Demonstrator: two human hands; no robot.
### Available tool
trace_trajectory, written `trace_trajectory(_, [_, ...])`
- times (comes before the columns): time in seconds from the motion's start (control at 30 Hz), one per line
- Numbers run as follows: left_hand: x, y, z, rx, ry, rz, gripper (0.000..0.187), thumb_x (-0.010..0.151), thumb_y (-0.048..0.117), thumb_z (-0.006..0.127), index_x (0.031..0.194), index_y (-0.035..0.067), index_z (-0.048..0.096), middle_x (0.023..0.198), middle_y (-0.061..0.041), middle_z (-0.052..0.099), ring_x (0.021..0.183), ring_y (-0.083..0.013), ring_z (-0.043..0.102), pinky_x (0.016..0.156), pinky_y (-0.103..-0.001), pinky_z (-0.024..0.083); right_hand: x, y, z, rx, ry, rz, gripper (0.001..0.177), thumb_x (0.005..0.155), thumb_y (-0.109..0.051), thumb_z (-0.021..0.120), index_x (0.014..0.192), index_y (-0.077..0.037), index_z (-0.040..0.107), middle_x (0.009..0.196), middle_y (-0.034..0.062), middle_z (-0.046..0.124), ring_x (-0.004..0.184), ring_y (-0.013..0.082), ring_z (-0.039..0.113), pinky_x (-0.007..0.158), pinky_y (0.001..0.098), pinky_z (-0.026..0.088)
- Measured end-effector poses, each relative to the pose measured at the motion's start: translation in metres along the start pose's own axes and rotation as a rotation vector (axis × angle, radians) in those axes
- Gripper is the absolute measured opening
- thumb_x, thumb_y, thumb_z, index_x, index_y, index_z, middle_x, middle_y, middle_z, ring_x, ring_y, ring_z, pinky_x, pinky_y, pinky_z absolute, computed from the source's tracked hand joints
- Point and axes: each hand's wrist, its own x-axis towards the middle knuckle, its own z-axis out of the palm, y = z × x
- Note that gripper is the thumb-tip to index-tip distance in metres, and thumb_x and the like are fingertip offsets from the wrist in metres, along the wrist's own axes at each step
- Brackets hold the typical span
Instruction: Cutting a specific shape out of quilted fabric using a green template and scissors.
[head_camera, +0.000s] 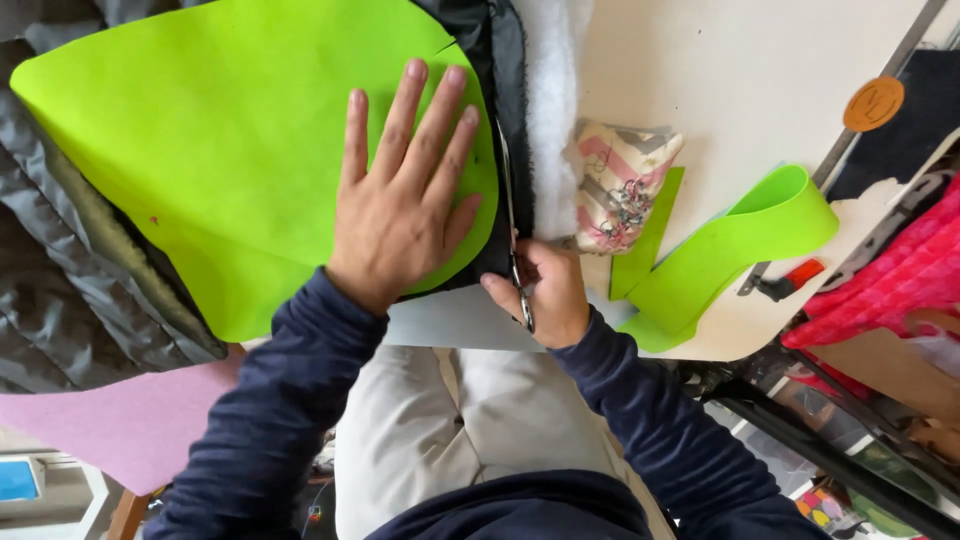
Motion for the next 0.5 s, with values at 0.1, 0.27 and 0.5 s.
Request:
trace_trajectory(0.1, [0.006,-0.014,0.01,0.051,-0.167,0.036,0.072,0.114,0.052,0.047,0.162,-0.001,0.047,0.167,-0.022,0.029,0.154,-0.0437,0.023,0.122,-0.068,0.016,0.002,-0.003,0.001,-0.011,-0.001,-0.022,0.045,0.089,-0.039,0.071,0.069,-0.009,0.045,0.055,0.0002,0.042,0.051,0.0121,0.036,0.05,0.0317,0.032])
trace_trajectory(0.27, [0.005,-0.016,0.012,0.013,-0.203,0.016,0.077,0.115,0.058,0.029,0.166,0.001,0.038,0.167,-0.023,0.026,0.153,-0.045,0.021,0.121,-0.067,0.012,0.006,-0.001,0.0,-0.087,-0.042,0.079,0.042,0.086,-0.036,0.075,0.071,-0.01,0.046,0.056,0.0004,0.045,0.053,0.0135,0.038,0.052,0.0332,0.034])
trace_trajectory(0.5, [0.002,-0.018,0.015,0.043,-0.15,0.024,0.079,0.113,0.06,0.024,0.165,0.002,0.039,0.167,-0.021,0.029,0.154,-0.0423,0.024,0.122,-0.063,0.013,0.011,-0.012,-0.005,-0.138,-0.068,0.094,0.047,0.083,-0.041,0.077,0.069,-0.01,0.045,0.056,0.0001,0.048,0.053,0.0139,0.04,0.052,0.0326,0.035])
